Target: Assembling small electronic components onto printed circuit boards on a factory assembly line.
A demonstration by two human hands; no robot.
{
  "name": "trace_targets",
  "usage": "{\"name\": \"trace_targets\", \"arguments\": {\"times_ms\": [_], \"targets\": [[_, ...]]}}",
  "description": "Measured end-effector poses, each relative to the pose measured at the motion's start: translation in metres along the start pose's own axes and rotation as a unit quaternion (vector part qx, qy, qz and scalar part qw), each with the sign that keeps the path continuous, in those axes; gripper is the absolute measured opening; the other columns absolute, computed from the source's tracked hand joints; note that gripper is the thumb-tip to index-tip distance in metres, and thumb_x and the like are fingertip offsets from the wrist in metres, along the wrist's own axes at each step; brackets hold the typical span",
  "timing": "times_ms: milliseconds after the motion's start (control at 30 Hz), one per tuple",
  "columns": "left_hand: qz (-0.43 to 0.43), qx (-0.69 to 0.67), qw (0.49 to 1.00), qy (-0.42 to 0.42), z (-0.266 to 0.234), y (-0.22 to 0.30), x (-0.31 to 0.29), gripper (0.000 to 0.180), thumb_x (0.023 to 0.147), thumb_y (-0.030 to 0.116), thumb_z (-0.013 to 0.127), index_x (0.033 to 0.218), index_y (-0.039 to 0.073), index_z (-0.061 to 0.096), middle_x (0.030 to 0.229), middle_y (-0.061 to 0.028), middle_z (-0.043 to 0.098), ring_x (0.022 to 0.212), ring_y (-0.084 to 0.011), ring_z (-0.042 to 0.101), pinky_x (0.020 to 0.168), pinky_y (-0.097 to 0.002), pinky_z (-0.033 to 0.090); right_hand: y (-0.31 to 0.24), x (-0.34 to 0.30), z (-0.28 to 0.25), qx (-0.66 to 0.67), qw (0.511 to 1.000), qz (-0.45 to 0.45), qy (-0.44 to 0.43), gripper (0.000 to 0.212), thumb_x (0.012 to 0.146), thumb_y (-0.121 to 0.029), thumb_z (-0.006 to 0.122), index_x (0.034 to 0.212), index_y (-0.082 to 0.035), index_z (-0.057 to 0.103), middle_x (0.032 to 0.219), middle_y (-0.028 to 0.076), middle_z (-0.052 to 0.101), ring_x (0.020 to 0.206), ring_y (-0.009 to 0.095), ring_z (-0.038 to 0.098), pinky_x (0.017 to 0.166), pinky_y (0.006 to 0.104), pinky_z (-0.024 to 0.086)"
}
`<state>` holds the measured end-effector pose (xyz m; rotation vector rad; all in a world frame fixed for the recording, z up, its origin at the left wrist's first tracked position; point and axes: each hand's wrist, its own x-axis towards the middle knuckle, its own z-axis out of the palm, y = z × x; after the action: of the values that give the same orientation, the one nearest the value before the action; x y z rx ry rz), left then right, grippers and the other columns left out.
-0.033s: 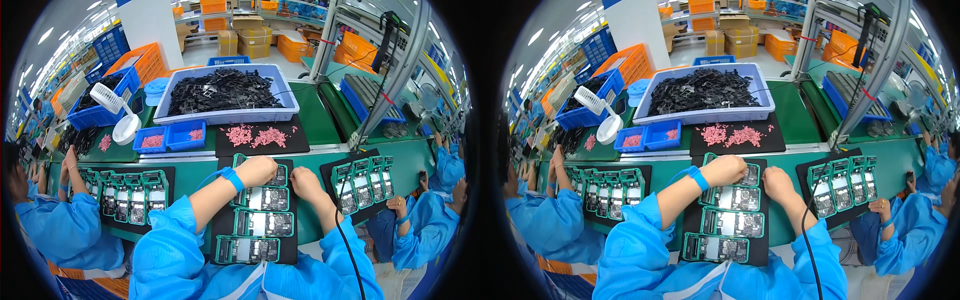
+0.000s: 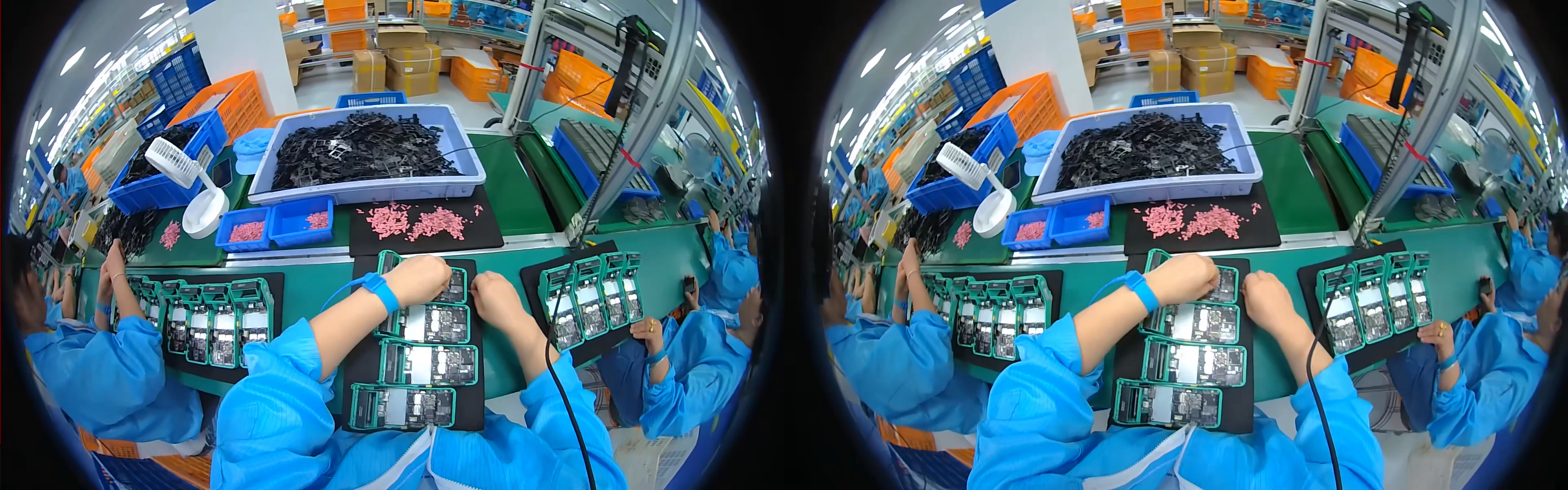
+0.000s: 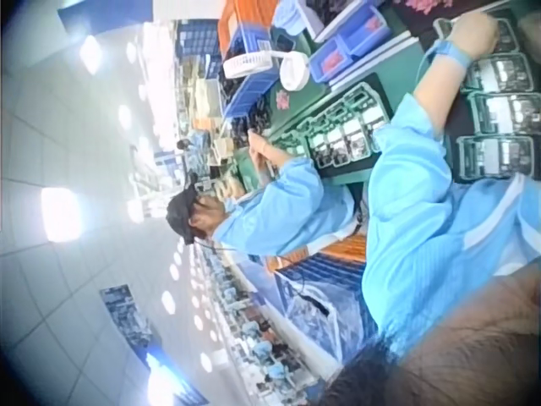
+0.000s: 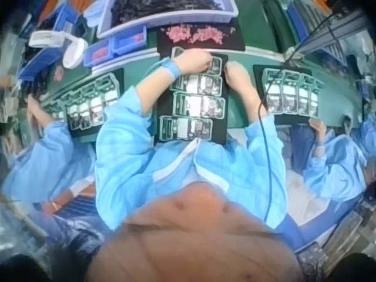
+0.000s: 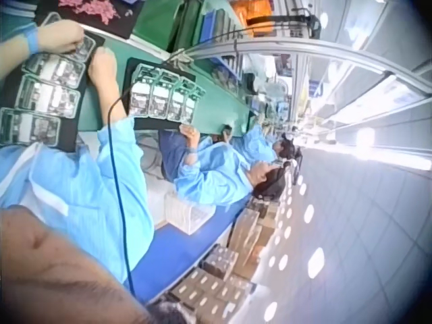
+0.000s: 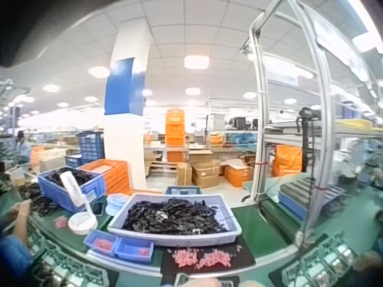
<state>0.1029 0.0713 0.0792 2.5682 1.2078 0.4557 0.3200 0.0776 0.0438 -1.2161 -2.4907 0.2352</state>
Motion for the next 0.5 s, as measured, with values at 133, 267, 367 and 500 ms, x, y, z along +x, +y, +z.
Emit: {"name": "trace_targets", "arguments": {"times_ms": [133,267,367,500], "targets": [[-0.020,0.056,0.998,-0.035,0.014,0.004,0.007,0.011,0.075,0.011,0.059,0.075,0.003,0.066,0.082,-0.0149,0.065,0.080,-0.0334,0.064,0.072,-0.0419,0.052,0.003,-0.005,0.004,-0.020,0.999,-0.030,0.037,0.005,0.078,-0.008,0.059,0.077,-0.003,0.058,0.079,0.016,0.060,0.079,0.033,0.059,0.072,0.0423,0.049],[-0.014,0.102,0.993,-0.052,0.014,0.011,0.011,0.010,0.074,0.009,0.059,0.075,0.003,0.067,0.083,-0.0147,0.066,0.080,-0.0329,0.065,0.071,-0.0418,0.053,0.005,-0.006,0.003,-0.020,0.999,-0.036,0.031,0.005,0.076,-0.007,0.059,0.077,-0.002,0.057,0.079,0.017,0.060,0.079,0.034,0.059,0.073,0.0427,0.049],[-0.016,0.131,0.988,-0.079,0.010,0.016,0.013,0.008,0.074,0.009,0.060,0.075,0.004,0.067,0.083,-0.0143,0.066,0.080,-0.0323,0.065,0.071,-0.0413,0.053,0.002,-0.004,0.001,-0.023,0.999,-0.035,0.019,0.004,0.075,-0.006,0.058,0.077,-0.002,0.057,0.080,0.017,0.059,0.079,0.035,0.059,0.073,0.0434,0.049],[0.011,0.197,0.974,-0.114,0.011,0.023,0.018,0.008,0.073,0.008,0.061,0.077,0.005,0.067,0.084,-0.0134,0.066,0.080,-0.0315,0.065,0.071,-0.0405,0.053,0.000,-0.005,-0.001,-0.025,0.999,-0.038,0.020,0.004,0.075,-0.005,0.058,0.076,-0.002,0.056,0.081,0.018,0.060,0.080,0.035,0.059,0.073,0.0439,0.049]]}}
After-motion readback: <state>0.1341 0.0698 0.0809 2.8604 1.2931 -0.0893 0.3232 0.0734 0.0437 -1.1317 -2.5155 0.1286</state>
